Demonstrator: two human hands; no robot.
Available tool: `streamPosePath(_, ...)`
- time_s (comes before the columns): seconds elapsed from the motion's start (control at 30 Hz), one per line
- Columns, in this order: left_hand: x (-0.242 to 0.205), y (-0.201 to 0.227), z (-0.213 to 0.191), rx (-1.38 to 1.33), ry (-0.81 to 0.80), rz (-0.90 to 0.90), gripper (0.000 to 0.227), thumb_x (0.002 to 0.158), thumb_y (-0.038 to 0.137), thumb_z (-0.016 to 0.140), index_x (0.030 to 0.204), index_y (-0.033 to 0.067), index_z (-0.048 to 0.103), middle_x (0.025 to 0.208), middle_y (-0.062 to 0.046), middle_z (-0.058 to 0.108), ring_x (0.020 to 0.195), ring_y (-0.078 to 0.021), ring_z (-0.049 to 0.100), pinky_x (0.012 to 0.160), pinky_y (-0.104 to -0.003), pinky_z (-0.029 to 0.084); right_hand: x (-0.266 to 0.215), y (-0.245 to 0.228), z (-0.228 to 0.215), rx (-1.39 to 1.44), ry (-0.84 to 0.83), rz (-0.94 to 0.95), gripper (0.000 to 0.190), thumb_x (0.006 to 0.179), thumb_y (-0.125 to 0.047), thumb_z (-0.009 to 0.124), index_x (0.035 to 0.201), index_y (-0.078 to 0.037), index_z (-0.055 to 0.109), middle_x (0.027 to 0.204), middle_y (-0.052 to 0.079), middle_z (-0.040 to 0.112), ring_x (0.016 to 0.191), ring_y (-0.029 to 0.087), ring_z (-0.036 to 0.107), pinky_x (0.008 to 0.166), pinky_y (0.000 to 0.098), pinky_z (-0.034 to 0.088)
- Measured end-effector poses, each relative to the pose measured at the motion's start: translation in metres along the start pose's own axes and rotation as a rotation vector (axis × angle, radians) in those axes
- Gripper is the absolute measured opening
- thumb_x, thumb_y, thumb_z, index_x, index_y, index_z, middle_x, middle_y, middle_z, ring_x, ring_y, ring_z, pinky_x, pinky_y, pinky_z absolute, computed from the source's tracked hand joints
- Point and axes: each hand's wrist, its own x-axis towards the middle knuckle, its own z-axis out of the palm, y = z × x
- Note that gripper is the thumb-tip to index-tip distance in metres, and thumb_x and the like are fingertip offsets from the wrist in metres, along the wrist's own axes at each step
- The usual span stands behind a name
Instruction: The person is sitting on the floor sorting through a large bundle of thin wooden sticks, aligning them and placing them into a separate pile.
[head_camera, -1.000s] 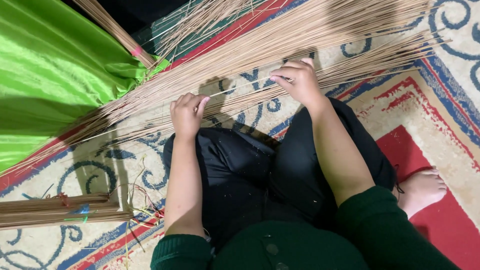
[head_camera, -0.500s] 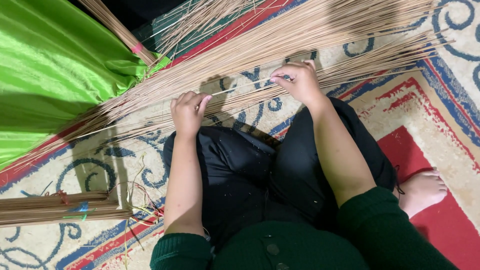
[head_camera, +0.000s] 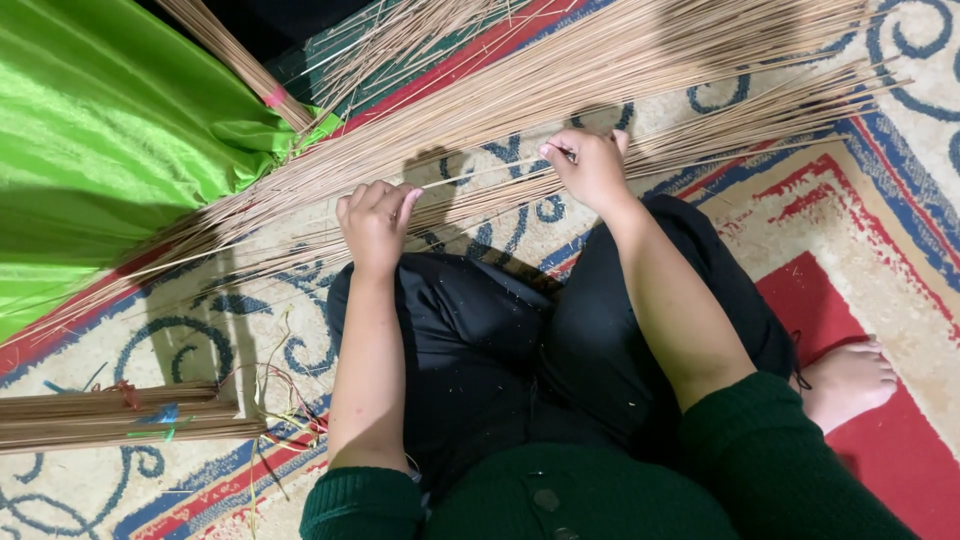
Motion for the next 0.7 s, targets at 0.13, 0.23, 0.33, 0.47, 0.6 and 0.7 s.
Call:
streamPosePath(0.13,0.0,0.0,0.001,-0.017,-0.005,-0.004,0.014,0.095,0.034,0.082,0.088,0.0231,0.077,0.073,0.005,0.06,0.074,-0.018,0.062,0.076,-0.032,0.041,0.001,0.008,-0.007,0.039,-0.055,0.07,0.009,0.099,-0.034,0.069,0.094,-0.033,0.076,0.077,-0.007,0.075,0.078,0.023,0.071,0.089,0.0376,0.033)
streamPosePath(0.23,-0.002,-0.003,0.004,-0.017,-0.016,-0.009,0.013,0.095,0.034,0.082,0.089,0.0233,0.077,0.072,0.005,0.059,0.073,-0.0186,0.062,0.076,-0.032,0.042,0.001,-0.003,-0.03,0.169,-0.071,-0.012,0.013,0.1,-0.022,0.069,0.093,-0.028,0.078,0.081,-0.003,0.077,0.085,0.026,0.073,0.089,0.0352,0.037)
streamPosePath(0.33,-0.003,-0.004,0.006,-0.023,-0.018,-0.016,0.014,0.095,0.034,0.083,0.088,0.0232,0.077,0.071,0.005,0.059,0.073,-0.0186,0.063,0.075,-0.032,0.042,0.005,0.006,-0.029,0.214,-0.106,-0.162,0.021,0.085,-0.021,0.082,0.106,-0.024,0.078,0.095,-0.001,0.079,0.084,0.023,0.069,0.094,0.0416,0.034)
streamPosePath(0.47,-0.006,-0.006,0.009,-0.055,-0.055,-0.034,0.012,0.095,0.033,0.082,0.09,0.0232,0.078,0.069,0.004,0.058,0.073,-0.0197,0.064,0.073,-0.033,0.043,0.007,0.009,-0.023,0.155,-0.079,-0.237,0.017,0.09,-0.021,0.083,0.103,-0.028,0.077,0.094,-0.004,0.077,0.088,0.021,0.069,0.097,0.0413,0.035)
streamPosePath(0.6,-0.007,-0.008,0.012,-0.049,-0.077,-0.028,0.011,0.095,0.034,0.081,0.091,0.0236,0.078,0.068,0.004,0.057,0.072,-0.0196,0.064,0.073,-0.033,0.044,0.004,0.017,-0.011,0.04,-0.076,-0.228,0.014,0.095,-0.022,0.079,0.106,-0.029,0.075,0.095,-0.003,0.077,0.097,0.022,0.07,0.103,0.0437,0.034)
streamPosePath(0.7,-0.006,-0.007,0.012,-0.036,-0.079,-0.024,0.012,0.095,0.034,0.082,0.09,0.0233,0.078,0.067,0.004,0.057,0.071,-0.0199,0.065,0.073,-0.033,0.044,0.003,0.017,-0.007,-0.016,-0.094,-0.187,0.011,0.096,-0.024,0.077,0.105,-0.028,0.074,0.095,-0.004,0.077,0.098,0.021,0.07,0.1,0.0441,0.035)
